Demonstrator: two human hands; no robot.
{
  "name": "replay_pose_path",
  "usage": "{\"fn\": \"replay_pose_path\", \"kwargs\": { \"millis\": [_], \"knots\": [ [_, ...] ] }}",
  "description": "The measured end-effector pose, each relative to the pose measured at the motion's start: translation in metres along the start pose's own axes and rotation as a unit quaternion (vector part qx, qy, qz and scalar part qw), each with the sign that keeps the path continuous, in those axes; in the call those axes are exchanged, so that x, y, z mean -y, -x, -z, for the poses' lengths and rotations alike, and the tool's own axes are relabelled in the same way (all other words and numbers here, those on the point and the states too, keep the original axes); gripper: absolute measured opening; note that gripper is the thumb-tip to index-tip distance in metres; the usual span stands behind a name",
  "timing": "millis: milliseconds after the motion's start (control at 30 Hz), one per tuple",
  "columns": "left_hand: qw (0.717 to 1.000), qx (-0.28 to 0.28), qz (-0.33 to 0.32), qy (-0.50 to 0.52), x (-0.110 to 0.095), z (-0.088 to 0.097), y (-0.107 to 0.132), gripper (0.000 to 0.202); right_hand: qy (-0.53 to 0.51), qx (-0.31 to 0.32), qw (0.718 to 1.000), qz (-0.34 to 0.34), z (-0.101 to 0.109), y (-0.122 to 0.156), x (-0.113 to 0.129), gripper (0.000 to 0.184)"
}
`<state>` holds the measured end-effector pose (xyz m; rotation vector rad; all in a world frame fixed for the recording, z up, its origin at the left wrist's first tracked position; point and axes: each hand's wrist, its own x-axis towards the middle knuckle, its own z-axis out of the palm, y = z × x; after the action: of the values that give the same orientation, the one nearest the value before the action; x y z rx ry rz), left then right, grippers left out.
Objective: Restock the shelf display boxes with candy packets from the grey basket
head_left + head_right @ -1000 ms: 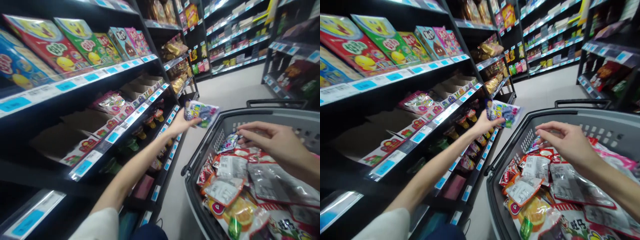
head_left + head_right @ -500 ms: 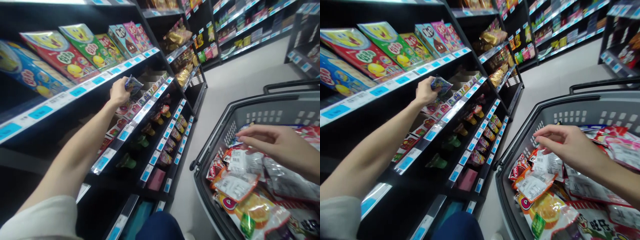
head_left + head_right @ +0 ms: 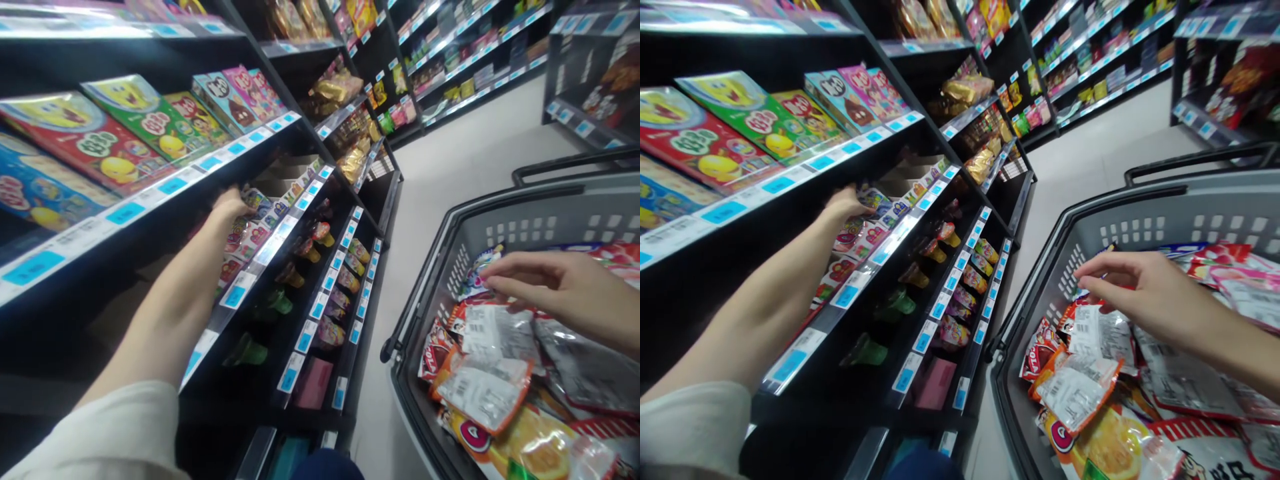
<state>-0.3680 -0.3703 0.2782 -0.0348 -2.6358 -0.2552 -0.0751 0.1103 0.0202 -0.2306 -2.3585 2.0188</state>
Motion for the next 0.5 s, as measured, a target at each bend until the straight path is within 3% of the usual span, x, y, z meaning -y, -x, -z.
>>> {"fn": "replay_pose_path", "kwargs": {
  "millis": [100,167,233,300,400,500],
  "knots": [
    [0.994,-0.035,0.009,-0.107,-0.006,-0.007,0.010,0.115,0.012,0.002,1.000,-0.008,0.000,-0.004,-0.008,0.059],
    [0.977,-0.034,-0.022,-0.208,-0.015,-0.011,0.015,0.101,0.026,0.003,1.000,-0.013,0.001,-0.006,-0.013,0.061],
    [0.960,0.013,-0.034,-0.277,-0.024,-0.016,0.014,0.079,0.031,-0.005,0.999,-0.028,0.001,-0.008,-0.017,0.064],
    [0.952,0.100,-0.010,-0.290,-0.031,-0.020,0.010,0.060,0.026,-0.020,0.999,-0.027,-0.001,-0.009,-0.019,0.066],
    [0.938,0.194,0.023,-0.286,-0.036,-0.024,0.003,0.050,0.026,-0.063,0.997,0.022,-0.011,-0.009,-0.015,0.065],
    [0.933,0.233,0.034,-0.270,-0.034,-0.027,-0.001,0.042,0.036,-0.098,0.993,0.061,-0.026,-0.009,-0.006,0.059]
  ]
}}
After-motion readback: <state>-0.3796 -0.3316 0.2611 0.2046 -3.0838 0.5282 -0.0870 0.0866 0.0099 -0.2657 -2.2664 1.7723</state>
